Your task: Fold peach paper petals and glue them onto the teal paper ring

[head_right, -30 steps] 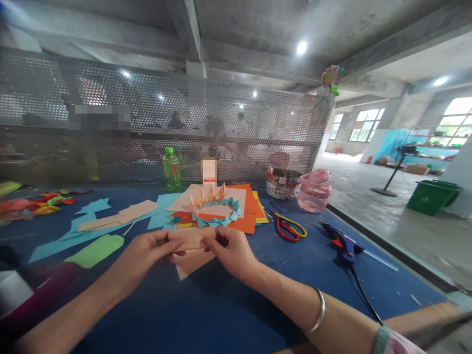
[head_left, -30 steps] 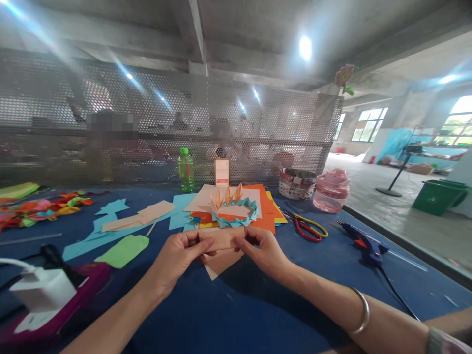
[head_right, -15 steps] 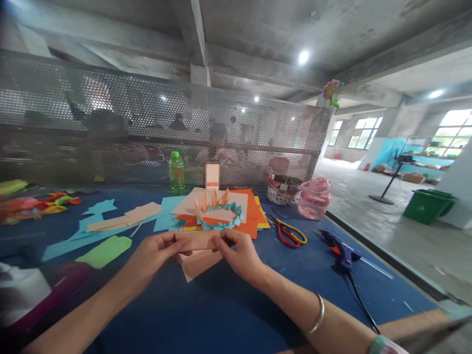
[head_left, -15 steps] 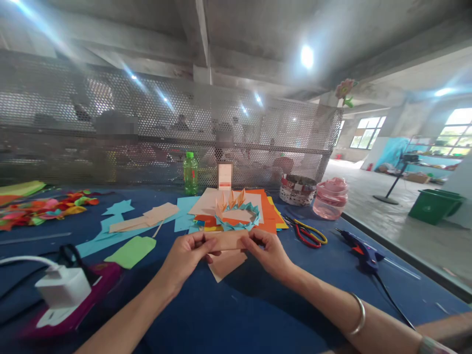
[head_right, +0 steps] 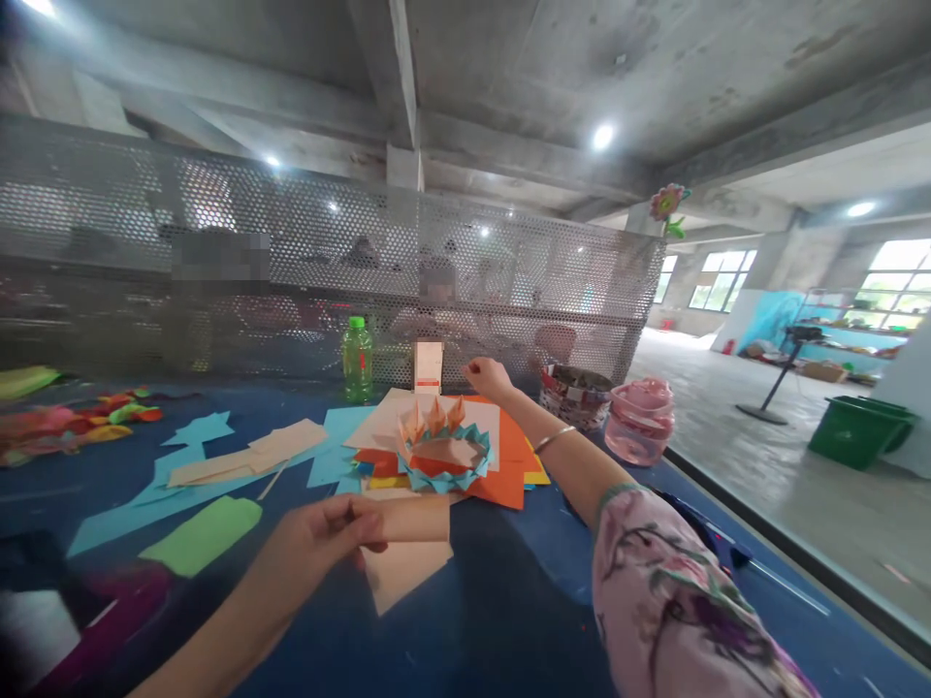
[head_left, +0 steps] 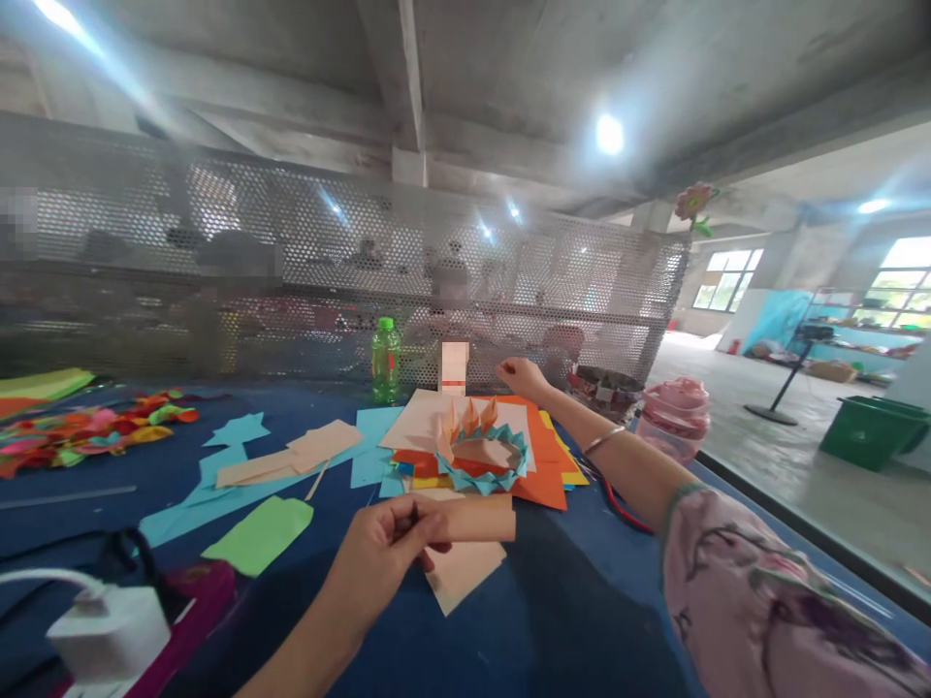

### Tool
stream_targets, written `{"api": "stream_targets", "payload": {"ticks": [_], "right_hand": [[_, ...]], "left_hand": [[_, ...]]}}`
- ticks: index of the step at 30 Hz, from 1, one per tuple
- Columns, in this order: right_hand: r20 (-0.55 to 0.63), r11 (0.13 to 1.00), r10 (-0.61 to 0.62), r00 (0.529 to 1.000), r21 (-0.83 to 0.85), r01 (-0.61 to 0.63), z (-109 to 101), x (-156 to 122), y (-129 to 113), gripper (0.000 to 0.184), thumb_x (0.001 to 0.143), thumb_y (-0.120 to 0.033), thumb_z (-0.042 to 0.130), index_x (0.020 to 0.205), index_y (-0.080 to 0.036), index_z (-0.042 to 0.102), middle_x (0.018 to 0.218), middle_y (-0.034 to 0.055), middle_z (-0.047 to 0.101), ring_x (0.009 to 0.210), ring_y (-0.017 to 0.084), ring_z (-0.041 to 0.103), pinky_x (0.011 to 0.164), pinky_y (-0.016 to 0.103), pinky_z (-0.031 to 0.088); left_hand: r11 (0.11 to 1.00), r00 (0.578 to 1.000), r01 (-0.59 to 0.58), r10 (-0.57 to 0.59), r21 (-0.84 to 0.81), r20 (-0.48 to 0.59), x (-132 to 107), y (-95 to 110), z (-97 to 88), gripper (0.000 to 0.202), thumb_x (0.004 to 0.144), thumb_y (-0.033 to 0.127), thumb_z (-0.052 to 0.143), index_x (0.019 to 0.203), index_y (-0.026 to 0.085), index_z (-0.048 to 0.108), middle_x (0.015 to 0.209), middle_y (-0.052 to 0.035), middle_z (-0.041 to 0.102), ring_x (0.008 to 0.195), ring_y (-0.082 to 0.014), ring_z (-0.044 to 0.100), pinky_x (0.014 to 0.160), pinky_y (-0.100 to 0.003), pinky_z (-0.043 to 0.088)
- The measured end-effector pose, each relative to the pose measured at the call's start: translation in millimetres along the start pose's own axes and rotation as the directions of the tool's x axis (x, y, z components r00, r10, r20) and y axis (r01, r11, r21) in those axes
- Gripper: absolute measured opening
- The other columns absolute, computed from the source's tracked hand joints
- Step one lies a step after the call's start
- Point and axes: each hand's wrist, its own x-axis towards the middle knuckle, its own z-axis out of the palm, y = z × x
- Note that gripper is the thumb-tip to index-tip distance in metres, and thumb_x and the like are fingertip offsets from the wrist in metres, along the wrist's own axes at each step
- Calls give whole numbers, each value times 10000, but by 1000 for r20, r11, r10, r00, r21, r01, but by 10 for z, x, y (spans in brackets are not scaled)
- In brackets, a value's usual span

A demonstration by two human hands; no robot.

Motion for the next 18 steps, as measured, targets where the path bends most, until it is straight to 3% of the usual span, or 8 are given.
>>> {"api": "stream_targets", "payload": {"ticks": [4, 8, 13, 18], "right_hand": [[85, 996, 45, 995, -80, -38, 307, 504, 83, 339, 906, -348, 565, 1178, -147, 569, 1189, 70, 581, 1025, 236, 596, 848, 407, 524], [140, 991, 59, 988, -129, -41, 597, 807, 126, 337, 910, -342, 559, 1186, -148, 561, 1191, 78, 580, 1023, 226, 597, 851, 412, 523], [176, 985, 51, 983, -169, -21, 865, 1028, 152, 333, 912, -336, 558, 1193, -155, 556, 1194, 83, 578, 1023, 218, 597, 852, 410, 522], [136, 979, 63, 989, -200, -34, 1004, 1085, 195, 333, 915, -330, 555, 1200, -157, 549, 1196, 90, 576, 1020, 209, 598, 853, 412, 522]], "left_hand": [[999, 999, 32, -32, -30, -6, 2, -37, 23, 295, 717, 437, 687, 691, 143, 675, 602, -6, 641, 488, -125, 564, 509, -234, 452], [997, 997, 57, -55, -42, 51, 11, -103, 39, 288, 727, 415, 701, 658, 142, 644, 591, -4, 633, 499, -118, 568, 524, -215, 436], [999, 994, 44, -44, -6, 96, 34, -198, 17, 312, 806, 425, 618, 681, 139, 638, 600, -37, 654, 546, -141, 579, 535, -222, 424], [997, 993, 79, -80, 18, 89, 23, -164, 10, 310, 814, 428, 607, 697, 144, 646, 615, -38, 655, 554, -137, 578, 544, -220, 427]]}}
